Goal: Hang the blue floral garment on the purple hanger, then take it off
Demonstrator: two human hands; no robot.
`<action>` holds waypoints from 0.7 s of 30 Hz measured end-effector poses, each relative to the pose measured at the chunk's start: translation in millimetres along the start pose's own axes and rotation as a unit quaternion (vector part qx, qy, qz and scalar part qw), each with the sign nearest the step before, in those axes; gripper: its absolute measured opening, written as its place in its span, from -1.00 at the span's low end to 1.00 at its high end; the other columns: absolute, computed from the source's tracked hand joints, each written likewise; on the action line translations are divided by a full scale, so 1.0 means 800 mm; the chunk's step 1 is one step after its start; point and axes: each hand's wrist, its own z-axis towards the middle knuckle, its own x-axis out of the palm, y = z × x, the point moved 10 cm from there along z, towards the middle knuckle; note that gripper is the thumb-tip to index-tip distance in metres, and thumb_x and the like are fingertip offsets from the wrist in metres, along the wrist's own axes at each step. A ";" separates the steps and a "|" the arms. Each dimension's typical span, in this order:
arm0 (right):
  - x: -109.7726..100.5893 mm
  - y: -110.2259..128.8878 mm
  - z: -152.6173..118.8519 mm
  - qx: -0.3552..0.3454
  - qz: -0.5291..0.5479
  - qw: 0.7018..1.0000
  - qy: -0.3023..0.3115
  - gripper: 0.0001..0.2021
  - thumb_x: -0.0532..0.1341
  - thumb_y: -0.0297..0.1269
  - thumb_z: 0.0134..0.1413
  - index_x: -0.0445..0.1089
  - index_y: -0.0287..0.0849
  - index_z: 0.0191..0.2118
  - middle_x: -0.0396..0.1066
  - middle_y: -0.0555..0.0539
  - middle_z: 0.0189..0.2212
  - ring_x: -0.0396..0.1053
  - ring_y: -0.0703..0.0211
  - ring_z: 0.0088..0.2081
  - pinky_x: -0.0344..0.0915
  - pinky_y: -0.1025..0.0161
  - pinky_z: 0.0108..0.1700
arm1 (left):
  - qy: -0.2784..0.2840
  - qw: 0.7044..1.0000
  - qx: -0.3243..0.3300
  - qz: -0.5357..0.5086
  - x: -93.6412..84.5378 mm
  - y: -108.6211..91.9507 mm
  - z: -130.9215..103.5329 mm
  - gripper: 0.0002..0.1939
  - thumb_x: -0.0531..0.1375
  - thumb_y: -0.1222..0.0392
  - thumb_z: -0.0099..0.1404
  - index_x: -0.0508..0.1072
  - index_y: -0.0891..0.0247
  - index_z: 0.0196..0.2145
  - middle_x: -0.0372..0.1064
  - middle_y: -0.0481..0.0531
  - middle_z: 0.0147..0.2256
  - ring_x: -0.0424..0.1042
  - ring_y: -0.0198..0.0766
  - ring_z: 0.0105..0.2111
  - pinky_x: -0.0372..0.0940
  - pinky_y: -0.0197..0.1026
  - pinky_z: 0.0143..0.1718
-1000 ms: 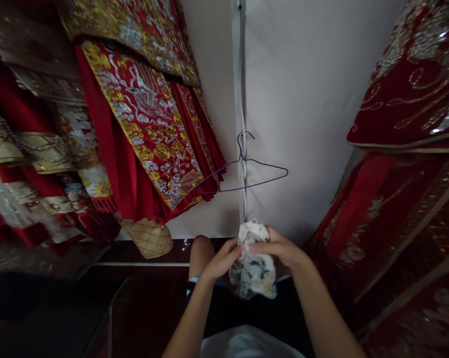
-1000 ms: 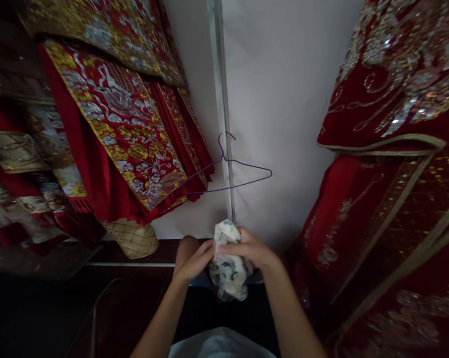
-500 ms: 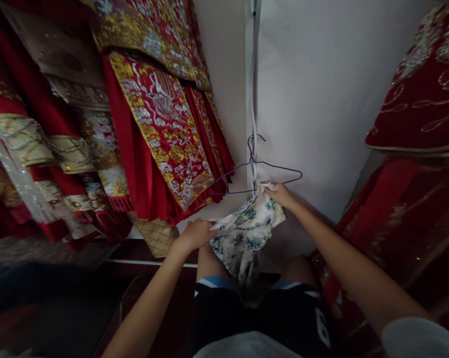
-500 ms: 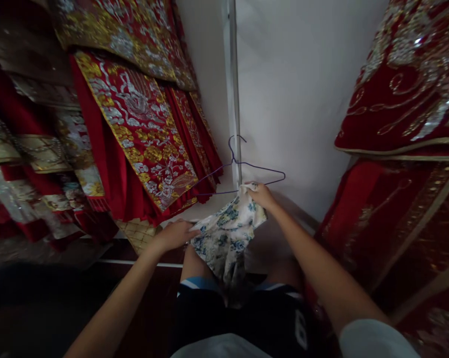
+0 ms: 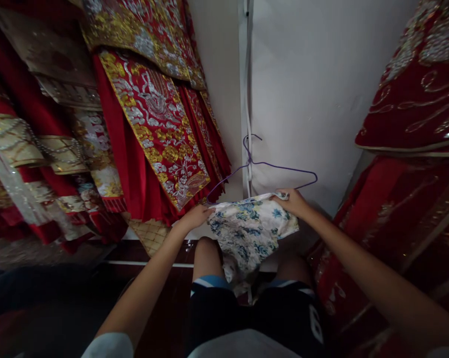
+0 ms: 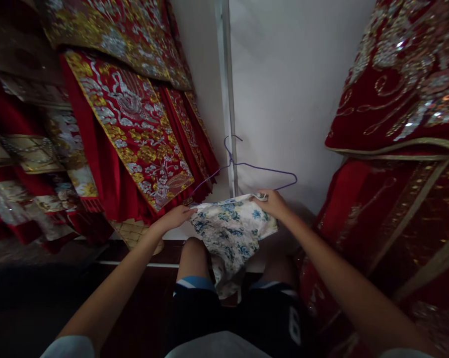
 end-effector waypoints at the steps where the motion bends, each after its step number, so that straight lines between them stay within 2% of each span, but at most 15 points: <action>1: 0.001 0.001 -0.001 0.004 0.001 1.000 0.003 -0.80 0.40 -0.20 -0.26 0.42 -0.18 -0.60 0.29 0.08 -0.73 0.28 0.20 -0.54 0.11 0.34 -0.50 | -0.006 1.000 0.009 -0.002 -0.003 -0.001 0.003 -0.53 0.02 0.00 0.33 0.27 0.21 -0.69 0.25 -0.02 -0.65 0.26 -0.24 -0.55 0.09 -0.23 -0.46; 4: 0.004 0.000 -0.004 0.012 -0.010 1.000 0.009 -0.80 0.41 -0.18 -0.24 0.47 -0.21 -0.55 0.34 0.05 -0.70 0.30 0.19 -0.54 0.13 0.33 -0.49 | -0.036 0.997 0.066 0.009 -0.019 -0.015 0.005 -0.57 0.05 0.02 0.31 0.36 0.23 -0.65 0.32 0.00 -0.59 0.29 -0.23 -0.50 0.18 -0.21 -0.37; 8: 0.012 -0.003 -0.009 0.013 -0.018 0.999 0.037 -0.75 0.34 -0.10 -0.13 0.54 -0.23 -0.47 0.39 0.02 -0.66 0.25 0.23 -0.59 0.08 0.34 -0.52 | -0.120 0.980 0.155 0.022 -0.050 -0.050 -0.008 -0.66 0.13 0.05 0.27 0.49 0.25 -0.57 0.43 0.12 -0.37 0.39 -0.07 -0.17 0.23 -0.11 -0.05; 12: 0.024 -0.004 -0.018 0.022 0.015 0.998 0.064 -0.71 0.32 -0.07 -0.10 0.55 -0.25 -0.46 0.39 0.04 -0.66 0.19 0.29 -0.61 0.04 0.37 -0.54 | -0.171 0.960 0.217 -0.034 -0.070 -0.090 -0.004 -0.80 0.19 0.15 0.22 0.56 0.26 -0.46 0.46 0.14 -0.23 0.39 -0.06 -0.08 0.23 -0.07 0.02; 15: 0.033 -0.002 -0.023 0.038 0.032 0.995 0.091 -0.71 0.34 -0.07 -0.13 0.52 -0.26 -0.54 0.31 0.08 -0.72 0.11 0.35 -0.66 -0.05 0.39 -0.59 | -0.219 0.939 0.232 -0.127 -0.088 -0.112 0.012 -0.85 0.20 0.22 0.18 0.57 0.26 -0.36 0.49 0.09 -0.19 0.42 -0.10 -0.07 0.24 -0.11 0.03; 18: 0.030 0.014 -0.024 0.009 0.046 0.993 0.107 -0.74 0.38 -0.10 -0.20 0.52 -0.24 -0.54 0.30 0.09 -0.72 0.15 0.31 -0.64 -0.01 0.39 -0.60 | -0.268 0.923 0.219 -0.169 -0.100 -0.121 0.026 -0.71 0.21 0.25 0.16 0.51 0.26 -0.12 0.50 0.04 -0.19 0.46 -0.18 -0.15 0.28 -0.17 -0.04; 20: 0.013 0.033 -0.027 -0.052 0.039 0.994 0.082 -0.78 0.38 -0.17 -0.19 0.56 -0.21 -0.40 0.40 0.06 -0.62 0.25 0.26 -0.57 0.13 0.36 -0.53 | -0.290 0.920 0.200 -0.170 -0.103 -0.118 0.032 -0.62 0.20 0.24 0.20 0.46 0.24 -0.01 0.51 0.02 -0.21 0.47 -0.21 -0.21 0.29 -0.20 -0.11; 21: -0.001 0.040 -0.029 -0.080 0.031 0.995 0.053 -0.73 0.36 -0.20 -0.15 0.56 -0.18 -0.27 0.43 0.05 -0.57 0.27 0.24 -0.55 0.18 0.34 -0.48 | -0.295 0.919 0.196 -0.170 -0.104 -0.117 0.034 -0.65 0.18 0.21 0.23 0.47 0.24 -0.01 0.52 0.03 -0.22 0.47 -0.21 -0.23 0.29 -0.21 -0.13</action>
